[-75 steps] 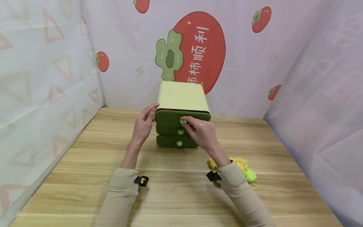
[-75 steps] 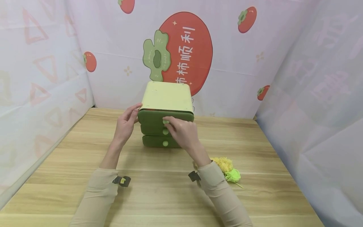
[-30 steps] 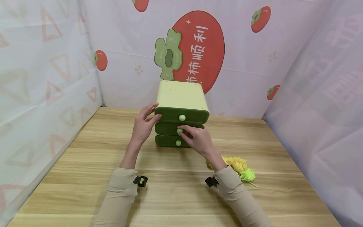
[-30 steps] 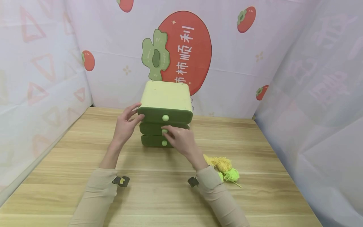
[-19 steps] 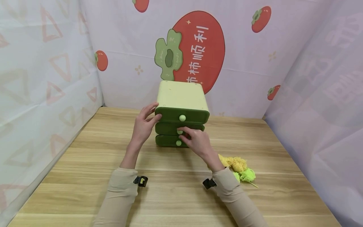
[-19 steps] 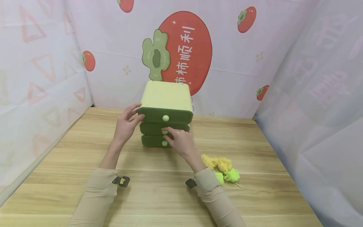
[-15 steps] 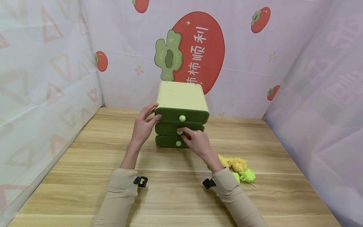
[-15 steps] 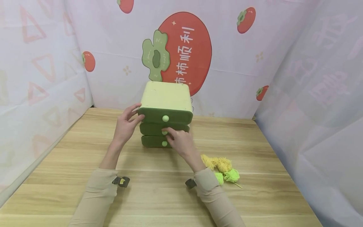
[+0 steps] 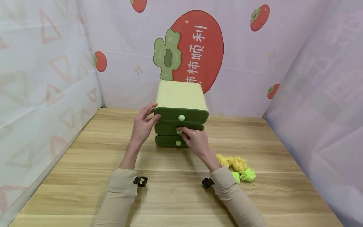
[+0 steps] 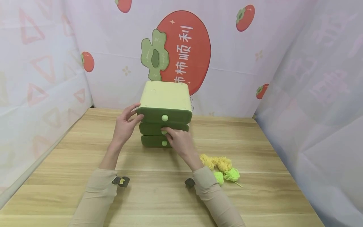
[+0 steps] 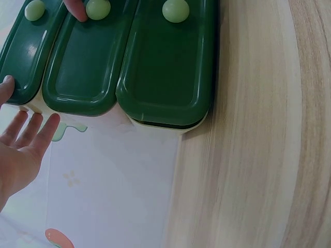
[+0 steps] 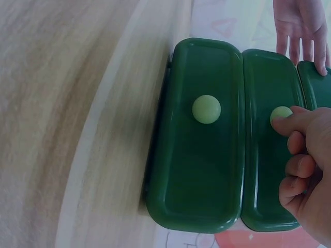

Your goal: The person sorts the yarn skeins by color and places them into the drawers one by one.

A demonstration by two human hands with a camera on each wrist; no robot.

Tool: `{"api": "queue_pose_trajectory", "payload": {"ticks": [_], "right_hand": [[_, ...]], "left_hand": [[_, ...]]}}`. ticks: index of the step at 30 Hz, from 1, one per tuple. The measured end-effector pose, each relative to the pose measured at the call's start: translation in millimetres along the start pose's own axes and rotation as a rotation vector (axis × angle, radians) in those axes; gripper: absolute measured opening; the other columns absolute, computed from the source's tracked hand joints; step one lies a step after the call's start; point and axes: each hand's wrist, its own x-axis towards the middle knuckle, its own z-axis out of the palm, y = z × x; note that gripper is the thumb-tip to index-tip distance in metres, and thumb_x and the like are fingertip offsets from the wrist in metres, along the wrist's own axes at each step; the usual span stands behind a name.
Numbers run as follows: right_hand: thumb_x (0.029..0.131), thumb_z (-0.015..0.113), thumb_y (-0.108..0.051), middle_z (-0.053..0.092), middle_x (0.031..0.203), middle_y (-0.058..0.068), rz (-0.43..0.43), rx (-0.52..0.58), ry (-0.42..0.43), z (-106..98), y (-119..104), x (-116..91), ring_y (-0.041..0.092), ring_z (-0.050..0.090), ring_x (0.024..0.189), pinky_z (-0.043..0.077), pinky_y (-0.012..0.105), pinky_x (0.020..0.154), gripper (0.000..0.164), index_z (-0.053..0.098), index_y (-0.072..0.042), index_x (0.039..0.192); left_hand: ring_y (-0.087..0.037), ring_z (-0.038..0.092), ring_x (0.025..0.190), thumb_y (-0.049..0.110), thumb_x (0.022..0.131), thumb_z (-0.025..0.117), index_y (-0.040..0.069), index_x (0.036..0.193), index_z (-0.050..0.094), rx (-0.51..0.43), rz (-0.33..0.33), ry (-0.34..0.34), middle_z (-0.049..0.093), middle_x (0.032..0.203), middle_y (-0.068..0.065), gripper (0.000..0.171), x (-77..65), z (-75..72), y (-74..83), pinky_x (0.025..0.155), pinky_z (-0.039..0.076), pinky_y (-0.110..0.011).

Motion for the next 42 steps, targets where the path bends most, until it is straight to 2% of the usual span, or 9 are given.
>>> {"api": "queue_pose_trajectory", "payload": {"ticks": [5, 7, 14, 20, 28, 32, 42], "right_hand": [[0.088, 0.076, -0.013, 0.059, 0.057, -0.004, -0.022, -0.015, 0.004, -2, 1, 0, 0.007, 0.044, 0.048, 0.029, 0.020, 0.042, 0.023, 0.076, -0.025, 0.108], [0.088, 0.076, -0.014, 0.062, 0.059, -0.003, -0.034, -0.024, 0.009, -3, 1, 0, 0.008, 0.046, 0.048, 0.029, 0.020, 0.042, 0.023, 0.076, -0.025, 0.108], [0.088, 0.076, -0.016, 0.070, 0.067, -0.002, -0.060, -0.054, -0.012, -7, 1, -1, 0.009, 0.049, 0.046, 0.030, 0.021, 0.040, 0.023, 0.076, -0.027, 0.109], [0.087, 0.078, -0.017, 0.075, 0.078, -0.003, -0.091, -0.062, -0.041, -12, -2, -1, 0.010, 0.059, 0.053, 0.041, 0.024, 0.042, 0.024, 0.076, -0.026, 0.109], [0.086, 0.079, -0.017, 0.077, 0.086, -0.009, -0.169, -0.085, -0.063, -18, -3, 0, 0.009, 0.070, 0.070, 0.053, 0.029, 0.055, 0.021, 0.076, -0.025, 0.105], [0.086, 0.078, -0.015, 0.076, 0.082, -0.009, -0.215, -0.102, -0.090, -23, -5, 1, 0.006, 0.066, 0.064, 0.050, 0.027, 0.052, 0.021, 0.076, -0.025, 0.104], [0.087, 0.076, -0.013, 0.066, 0.063, -0.012, -0.321, -0.108, -0.185, -43, -10, 2, 0.001, 0.048, 0.048, 0.033, 0.019, 0.042, 0.019, 0.076, -0.025, 0.101]], "left_hand": [[-0.032, 0.047, 0.138, 0.013, 0.096, 0.067, 0.009, 0.140, 0.056, 0.007, -0.009, -0.006, 0.049, 0.147, -0.012, 0.046, -8.0, 0.8, 23.4, 0.108, 0.046, -0.052], [-0.032, 0.047, 0.138, 0.013, 0.095, 0.067, 0.009, 0.140, 0.056, 0.002, -0.008, -0.007, 0.049, 0.147, -0.012, 0.046, -9.9, 1.0, 27.8, 0.108, 0.046, -0.051], [-0.030, 0.047, 0.139, 0.014, 0.096, 0.067, 0.010, 0.141, 0.056, 0.005, -0.010, -0.010, 0.050, 0.145, -0.012, 0.047, -9.9, 1.3, 28.4, 0.108, 0.047, -0.049], [-0.031, 0.047, 0.138, 0.014, 0.096, 0.067, 0.010, 0.141, 0.056, 0.010, -0.009, -0.009, 0.050, 0.146, -0.012, 0.047, -10.0, 1.5, 29.5, 0.108, 0.046, -0.051], [-0.032, 0.048, 0.137, 0.013, 0.095, 0.068, 0.009, 0.141, 0.056, 0.017, -0.001, 0.000, 0.050, 0.145, -0.013, 0.047, -9.7, 1.1, 28.0, 0.108, 0.046, -0.052], [-0.032, 0.048, 0.137, 0.014, 0.096, 0.067, 0.009, 0.141, 0.056, 0.016, -0.001, -0.002, 0.050, 0.145, -0.013, 0.047, -9.6, 0.9, 27.5, 0.108, 0.046, -0.053], [-0.032, 0.048, 0.137, 0.013, 0.096, 0.067, 0.009, 0.141, 0.056, 0.024, 0.010, -0.009, 0.050, 0.145, -0.014, 0.046, -9.7, 0.9, 26.5, 0.108, 0.046, -0.052]]}}
